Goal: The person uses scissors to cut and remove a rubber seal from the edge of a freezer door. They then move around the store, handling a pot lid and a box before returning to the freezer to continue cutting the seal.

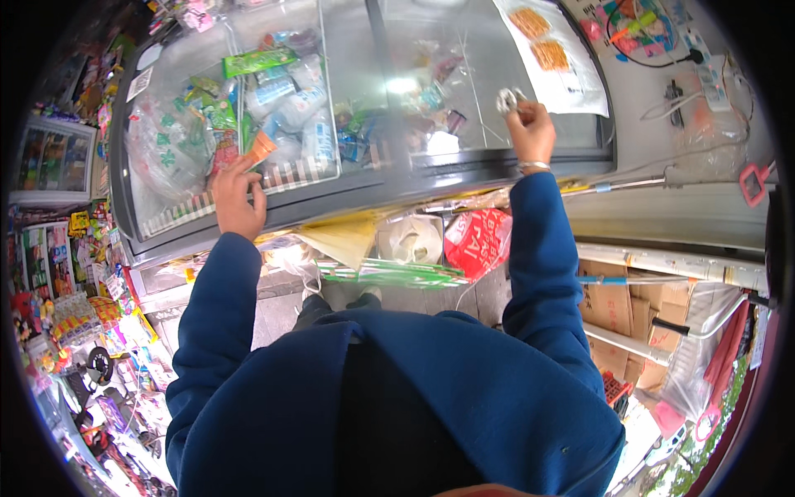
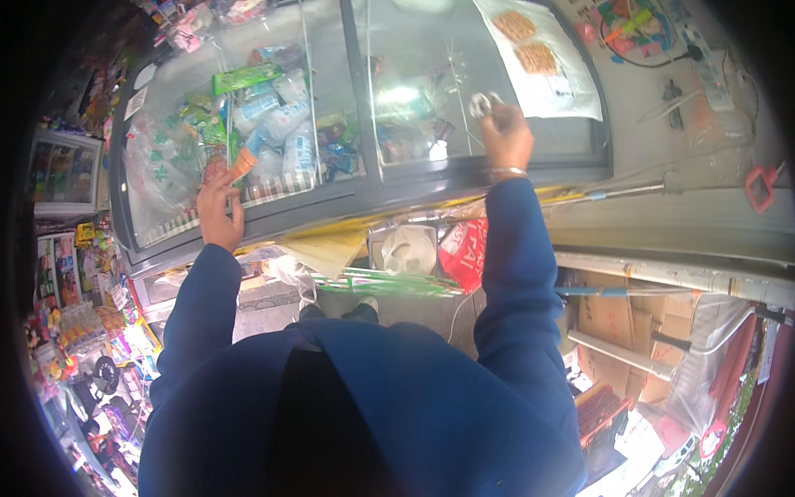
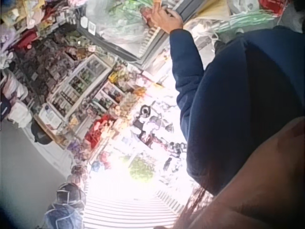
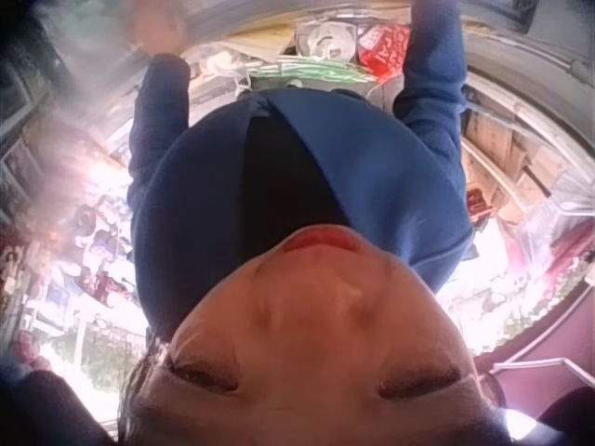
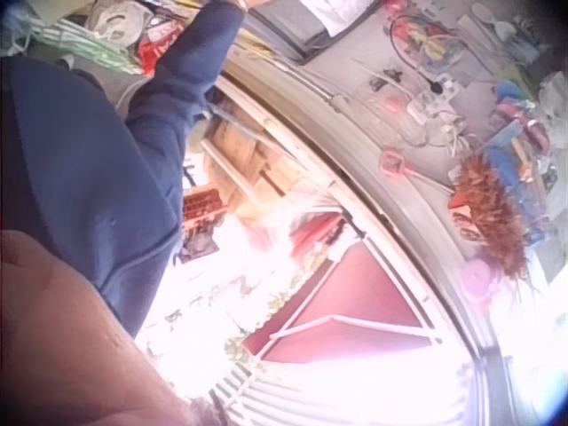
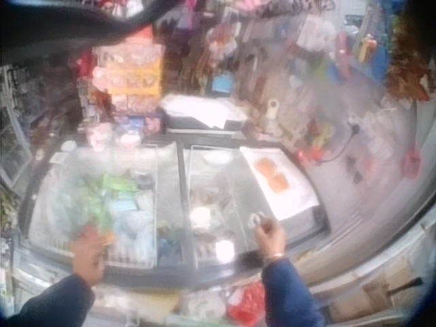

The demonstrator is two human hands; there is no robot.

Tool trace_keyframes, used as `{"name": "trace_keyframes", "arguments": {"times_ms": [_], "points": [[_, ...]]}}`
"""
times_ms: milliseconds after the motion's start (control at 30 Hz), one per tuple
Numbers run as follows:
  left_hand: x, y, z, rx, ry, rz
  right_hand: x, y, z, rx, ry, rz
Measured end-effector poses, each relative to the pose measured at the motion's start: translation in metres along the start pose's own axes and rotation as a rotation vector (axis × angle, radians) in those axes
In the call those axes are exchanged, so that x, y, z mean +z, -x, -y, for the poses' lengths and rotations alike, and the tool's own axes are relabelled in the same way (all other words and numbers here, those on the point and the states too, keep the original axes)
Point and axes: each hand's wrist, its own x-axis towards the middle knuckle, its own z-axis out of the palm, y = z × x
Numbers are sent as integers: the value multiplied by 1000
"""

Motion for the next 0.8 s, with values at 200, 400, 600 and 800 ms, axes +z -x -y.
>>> {"name": "trace_keyframes", "arguments": {"times_ms": [200,400,600,800], "points": [[0,2,2,-15,50,12,121,-41,99,-188,-63,114],[-3,8,7,-63,106,22,141,-26,115,-345,32,342],[0,8,7,-65,146,-31,70,48,66,-308,-29,682],[0,8,11,-12,162,-56,86,84,102,-132,-221,394]]}}
